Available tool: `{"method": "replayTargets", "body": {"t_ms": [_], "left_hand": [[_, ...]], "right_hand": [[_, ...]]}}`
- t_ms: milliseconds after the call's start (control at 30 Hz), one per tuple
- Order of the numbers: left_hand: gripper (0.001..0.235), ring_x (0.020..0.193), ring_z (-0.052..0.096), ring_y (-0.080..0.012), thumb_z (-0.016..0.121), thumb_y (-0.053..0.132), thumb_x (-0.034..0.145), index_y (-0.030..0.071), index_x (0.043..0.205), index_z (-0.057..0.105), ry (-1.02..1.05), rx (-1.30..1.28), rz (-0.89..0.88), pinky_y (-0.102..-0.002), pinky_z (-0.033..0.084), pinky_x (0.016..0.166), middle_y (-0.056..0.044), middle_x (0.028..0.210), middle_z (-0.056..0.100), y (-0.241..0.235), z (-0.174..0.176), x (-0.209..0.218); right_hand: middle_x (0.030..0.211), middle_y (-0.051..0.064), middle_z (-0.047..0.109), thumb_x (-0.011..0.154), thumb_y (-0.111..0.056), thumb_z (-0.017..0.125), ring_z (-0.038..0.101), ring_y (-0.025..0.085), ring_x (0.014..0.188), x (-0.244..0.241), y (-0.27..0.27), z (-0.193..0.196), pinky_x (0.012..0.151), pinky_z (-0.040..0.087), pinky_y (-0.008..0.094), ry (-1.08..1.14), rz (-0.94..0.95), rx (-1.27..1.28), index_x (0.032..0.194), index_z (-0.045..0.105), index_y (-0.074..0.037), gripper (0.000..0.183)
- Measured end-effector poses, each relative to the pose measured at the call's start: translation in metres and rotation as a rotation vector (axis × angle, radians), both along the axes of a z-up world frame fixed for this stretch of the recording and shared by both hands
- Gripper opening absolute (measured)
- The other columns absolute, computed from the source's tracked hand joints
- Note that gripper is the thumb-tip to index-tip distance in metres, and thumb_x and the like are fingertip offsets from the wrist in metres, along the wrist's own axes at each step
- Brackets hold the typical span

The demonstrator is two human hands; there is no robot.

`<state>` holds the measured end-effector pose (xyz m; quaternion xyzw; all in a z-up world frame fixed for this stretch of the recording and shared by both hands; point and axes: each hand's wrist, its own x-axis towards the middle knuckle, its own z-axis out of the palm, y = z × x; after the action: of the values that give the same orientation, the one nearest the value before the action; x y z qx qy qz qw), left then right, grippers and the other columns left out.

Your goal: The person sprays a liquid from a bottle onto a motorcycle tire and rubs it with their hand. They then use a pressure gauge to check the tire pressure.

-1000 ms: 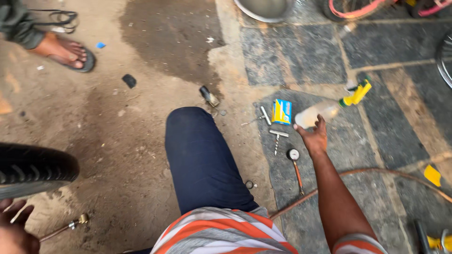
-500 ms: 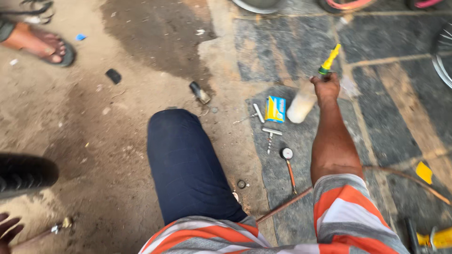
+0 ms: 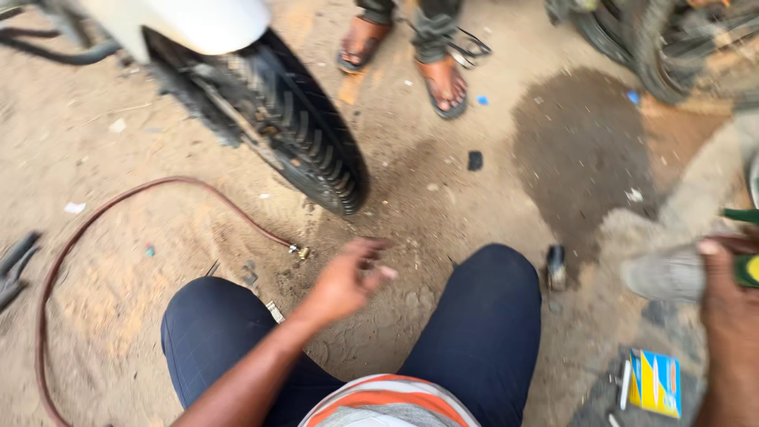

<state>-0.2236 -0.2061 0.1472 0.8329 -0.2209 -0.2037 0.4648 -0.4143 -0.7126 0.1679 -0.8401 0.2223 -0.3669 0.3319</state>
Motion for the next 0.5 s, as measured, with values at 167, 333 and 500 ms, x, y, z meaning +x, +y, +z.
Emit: {"method": "replayTargets", "body": {"t_ms": [167, 333, 500], "left_hand": [[0.122, 0.140, 0.044, -0.0448, 0.094, 0.054, 0.064, -0.003, 0.154, 0.034, -0.363, -0.114, 0.023, -0.052, 0.039, 0.113, -0.032, 0.151, 0.044, -0.070, 0.038, -0.034], [0.086, 0.117, 0.069, -0.0363, 0.083, 0.052, 0.069, 0.000, 0.132, 0.055, -0.041, -0.098, 0.376, -0.045, 0.056, 0.099, -0.022, 0.123, 0.067, -0.077, 0.032, -0.027], [0.093, 0.109, 0.067, -0.0407, 0.091, 0.047, 0.067, -0.007, 0.130, 0.049, -0.208, -0.113, 0.507, -0.048, 0.054, 0.092, -0.027, 0.116, 0.064, -0.076, 0.029, -0.035]], "right_hand": [[0.112, 0.006, 0.073, 0.086, -0.010, 0.087, 0.069, 0.018, 0.102, 0.129, 0.181, 0.034, 0.096, 0.054, 0.032, -0.005, 0.398, -0.041, 0.117, 0.067, -0.003, 0.038], [0.110, 0.008, 0.074, 0.085, -0.021, 0.085, 0.072, 0.017, 0.102, 0.179, 0.283, 0.065, 0.091, 0.057, 0.031, -0.023, 0.805, 0.034, 0.116, 0.065, -0.005, 0.040], [0.133, 0.006, 0.066, 0.098, -0.017, 0.074, 0.062, 0.014, 0.118, 0.230, 0.294, 0.084, 0.101, 0.050, 0.029, 0.036, 1.255, 0.587, 0.147, 0.050, -0.003, 0.056]]}}
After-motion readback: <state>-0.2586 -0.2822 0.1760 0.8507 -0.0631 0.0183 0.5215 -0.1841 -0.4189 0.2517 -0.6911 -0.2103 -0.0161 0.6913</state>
